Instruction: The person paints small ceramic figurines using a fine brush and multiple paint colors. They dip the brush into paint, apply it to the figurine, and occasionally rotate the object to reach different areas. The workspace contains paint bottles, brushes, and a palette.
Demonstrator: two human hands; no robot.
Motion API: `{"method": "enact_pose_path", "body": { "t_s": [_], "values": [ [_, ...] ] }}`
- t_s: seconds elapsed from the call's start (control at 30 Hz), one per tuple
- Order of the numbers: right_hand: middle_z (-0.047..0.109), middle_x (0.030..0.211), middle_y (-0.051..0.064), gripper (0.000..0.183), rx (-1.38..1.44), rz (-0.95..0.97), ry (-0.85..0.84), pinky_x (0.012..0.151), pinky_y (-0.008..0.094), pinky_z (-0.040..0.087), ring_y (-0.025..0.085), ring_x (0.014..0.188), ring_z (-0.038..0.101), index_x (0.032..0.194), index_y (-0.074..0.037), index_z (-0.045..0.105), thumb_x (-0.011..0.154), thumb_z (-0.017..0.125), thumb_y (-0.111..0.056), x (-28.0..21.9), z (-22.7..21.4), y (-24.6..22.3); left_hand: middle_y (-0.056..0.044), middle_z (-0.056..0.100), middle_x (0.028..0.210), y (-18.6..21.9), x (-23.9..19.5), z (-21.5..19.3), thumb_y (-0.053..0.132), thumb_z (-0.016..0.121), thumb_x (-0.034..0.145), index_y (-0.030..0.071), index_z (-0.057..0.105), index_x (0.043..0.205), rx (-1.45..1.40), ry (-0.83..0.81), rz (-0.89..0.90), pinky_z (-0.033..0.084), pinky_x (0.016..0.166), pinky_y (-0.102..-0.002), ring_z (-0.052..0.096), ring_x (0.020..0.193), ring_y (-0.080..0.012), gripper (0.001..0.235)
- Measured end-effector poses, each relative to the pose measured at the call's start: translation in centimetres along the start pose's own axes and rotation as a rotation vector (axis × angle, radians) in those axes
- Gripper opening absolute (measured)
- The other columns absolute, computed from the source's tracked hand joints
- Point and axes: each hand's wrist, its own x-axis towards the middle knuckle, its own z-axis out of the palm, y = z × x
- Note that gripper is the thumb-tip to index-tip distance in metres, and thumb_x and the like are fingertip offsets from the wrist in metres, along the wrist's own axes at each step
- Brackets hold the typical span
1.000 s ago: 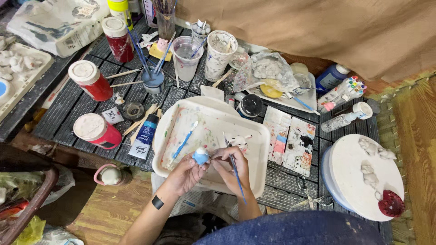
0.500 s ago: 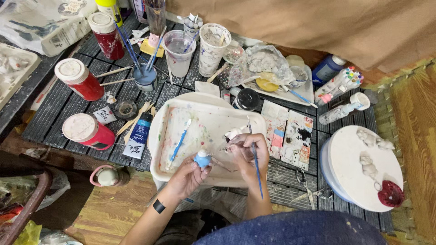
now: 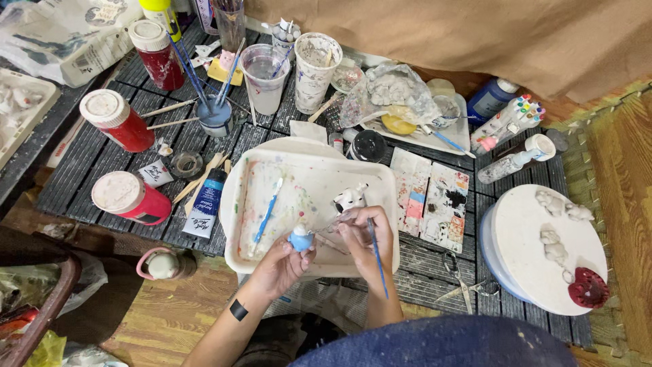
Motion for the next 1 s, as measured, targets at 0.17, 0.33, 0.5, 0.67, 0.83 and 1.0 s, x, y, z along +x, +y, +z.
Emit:
{"method": "enact_pose_path", "body": {
  "t_s": [0.17, 0.33, 0.5, 0.67, 0.83, 1.0],
  "values": [
    [0.062, 0.106, 0.012, 0.027, 0.001, 0.156, 0.010, 0.084, 0.032, 0.062, 0.016, 0.099, 0.067, 0.101, -0.005, 0.045, 0.092, 0.065, 0.012, -1.1, 0.0, 1.2, -0.008, 0.063, 0.106, 0.1, 0.0, 0.1, 0.036, 0.077, 0.089, -0.003, 0.057, 0.125, 0.012, -0.022, -0.002, 0.052, 0.080, -0.025, 0.059, 0.088, -0.0146, 0.057],
    [0.062, 0.106, 0.012, 0.031, 0.009, 0.048, -0.103, 0.090, 0.035, 0.061, 0.019, 0.103, 0.067, 0.101, -0.005, 0.044, 0.091, 0.066, 0.014, -1.8, -0.6, 1.9, -0.008, 0.063, 0.106, 0.2, 0.0, 0.3, 0.036, 0.077, 0.089, 0.000, 0.057, 0.123, 0.004, -0.012, -0.005, 0.051, 0.080, -0.026, 0.059, 0.089, -0.0143, 0.053],
    [0.063, 0.101, 0.013, 0.035, 0.042, -0.053, -0.161, 0.091, 0.037, 0.059, 0.022, 0.106, 0.067, 0.098, -0.008, 0.042, 0.090, 0.065, 0.017, -2.6, -1.9, 2.6, -0.007, 0.064, 0.105, 0.2, -0.1, 0.1, 0.037, 0.077, 0.089, -0.001, 0.059, 0.123, 0.023, -0.005, -0.015, 0.051, 0.080, -0.026, 0.059, 0.088, -0.0144, 0.053],
    [0.064, 0.101, 0.015, 0.033, 0.095, -0.222, -0.287, 0.096, 0.038, 0.057, 0.023, 0.105, 0.066, 0.100, -0.008, 0.042, 0.092, 0.065, 0.013, -3.2, -2.3, 2.4, -0.008, 0.064, 0.102, 0.0, 0.1, -0.4, 0.036, 0.078, 0.089, 0.002, 0.059, 0.119, 0.026, -0.019, -0.013, 0.050, 0.080, -0.026, 0.059, 0.090, -0.0154, 0.050],
    [0.069, 0.104, 0.017, 0.006, 0.051, -0.225, -0.146, 0.081, 0.036, 0.062, 0.023, 0.093, 0.070, 0.106, -0.002, 0.052, 0.101, 0.055, -0.004, -2.2, -2.2, 2.6, -0.006, 0.063, 0.098, 0.1, 0.1, 0.0, 0.040, 0.077, 0.089, 0.001, 0.060, 0.119, 0.067, -0.036, -0.009, 0.048, 0.078, -0.026, 0.057, 0.087, -0.0146, 0.053],
    [0.066, 0.095, 0.014, 0.029, 0.265, -0.178, 0.131, 0.072, 0.033, 0.057, 0.019, 0.087, 0.065, 0.123, 0.005, 0.058, 0.113, 0.045, -0.018, -3.4, -2.4, 5.1, -0.005, 0.059, 0.093, 0.2, 0.0, -0.2, 0.045, 0.076, 0.092, 0.003, 0.059, 0.114, 0.030, -0.112, -0.013, 0.046, 0.076, -0.026, 0.054, 0.082, -0.0158, 0.050]
  ]
}}
